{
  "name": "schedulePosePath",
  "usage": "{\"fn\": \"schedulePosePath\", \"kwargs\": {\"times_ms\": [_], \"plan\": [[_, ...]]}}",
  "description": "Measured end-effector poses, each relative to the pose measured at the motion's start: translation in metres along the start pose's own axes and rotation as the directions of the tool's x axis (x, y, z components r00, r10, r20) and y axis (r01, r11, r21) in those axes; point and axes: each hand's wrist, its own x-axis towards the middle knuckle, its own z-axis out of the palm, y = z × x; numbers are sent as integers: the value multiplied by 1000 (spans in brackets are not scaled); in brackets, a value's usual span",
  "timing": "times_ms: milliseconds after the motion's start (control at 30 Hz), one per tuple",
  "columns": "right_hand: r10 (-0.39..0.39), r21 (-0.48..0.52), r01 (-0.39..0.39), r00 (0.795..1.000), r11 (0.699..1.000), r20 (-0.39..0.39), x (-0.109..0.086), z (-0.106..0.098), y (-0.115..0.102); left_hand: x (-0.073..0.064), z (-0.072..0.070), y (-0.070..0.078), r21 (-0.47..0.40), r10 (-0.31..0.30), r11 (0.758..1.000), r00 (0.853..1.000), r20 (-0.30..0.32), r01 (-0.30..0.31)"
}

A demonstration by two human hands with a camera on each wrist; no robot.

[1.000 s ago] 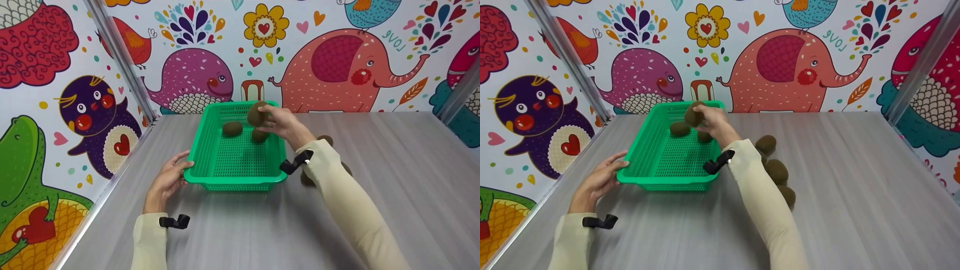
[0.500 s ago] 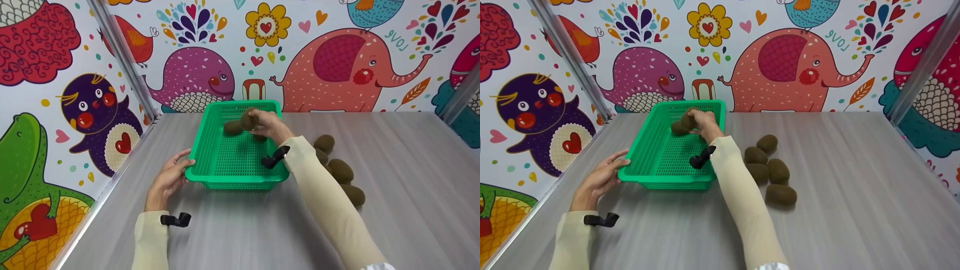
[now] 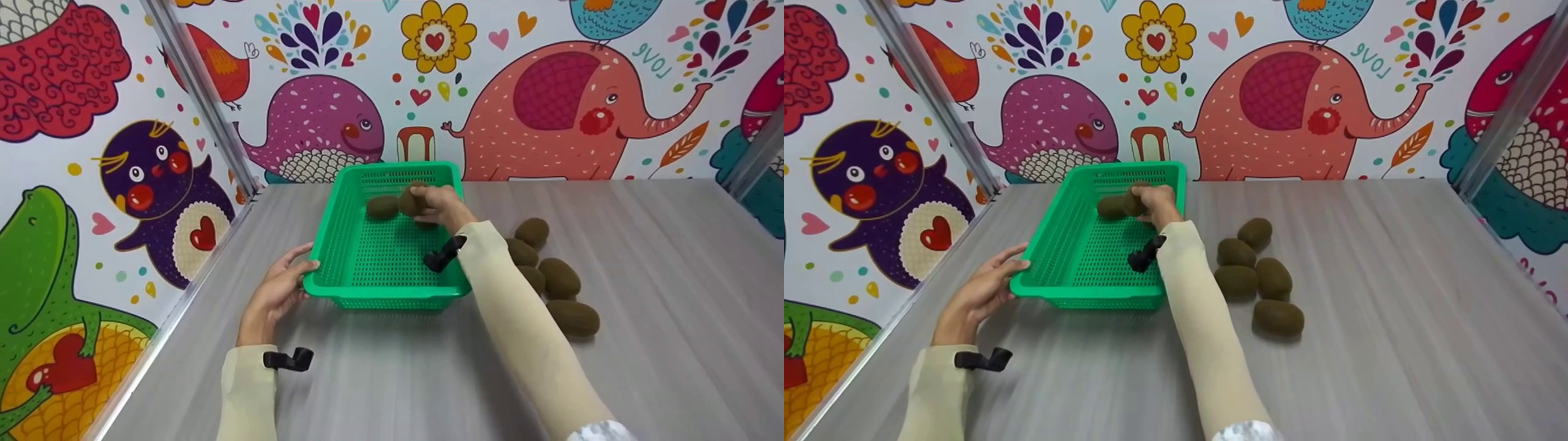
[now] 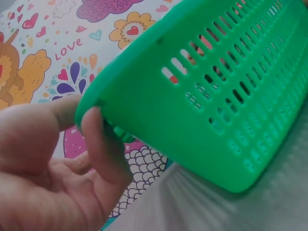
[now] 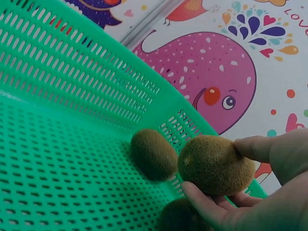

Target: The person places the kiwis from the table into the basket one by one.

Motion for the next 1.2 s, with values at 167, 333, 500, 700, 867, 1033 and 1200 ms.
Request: {"fn": "schedulePosePath", "kwargs": {"times_ms": [167, 333, 500, 700, 867, 1033, 1200], "plan": [[-10, -13, 10, 1000, 1000, -12, 0, -3, -1, 2, 2, 2, 10, -3, 1000, 1000, 0, 3], [1, -25, -2, 1000, 1000, -14, -2, -3, -2, 2, 3, 3, 15, -8, 1000, 1000, -3, 8], [-10, -25, 9, 1000, 1000, -26, -4, -4, 1, 1, 3, 1, 29, -3, 1000, 1000, -2, 3], [-28, -93, 22, 998, 995, -54, -10, -3, 1, 1, 5, -1, 51, -2, 999, 1000, -5, 3], [-45, -125, 43, 999, 991, -20, -13, -4, -3, 3, 5, 1, 40, -1, 999, 1000, -12, 2], [-40, -130, 45, 998, 991, 40, -17, -3, -5, 1, 3, 1, 17, -9, 1000, 1000, -10, 9], [-53, -111, 61, 996, 992, 78, -26, 1, -7, -1, -2, -1, 3, -7, 1000, 1000, 0, 7]]}}
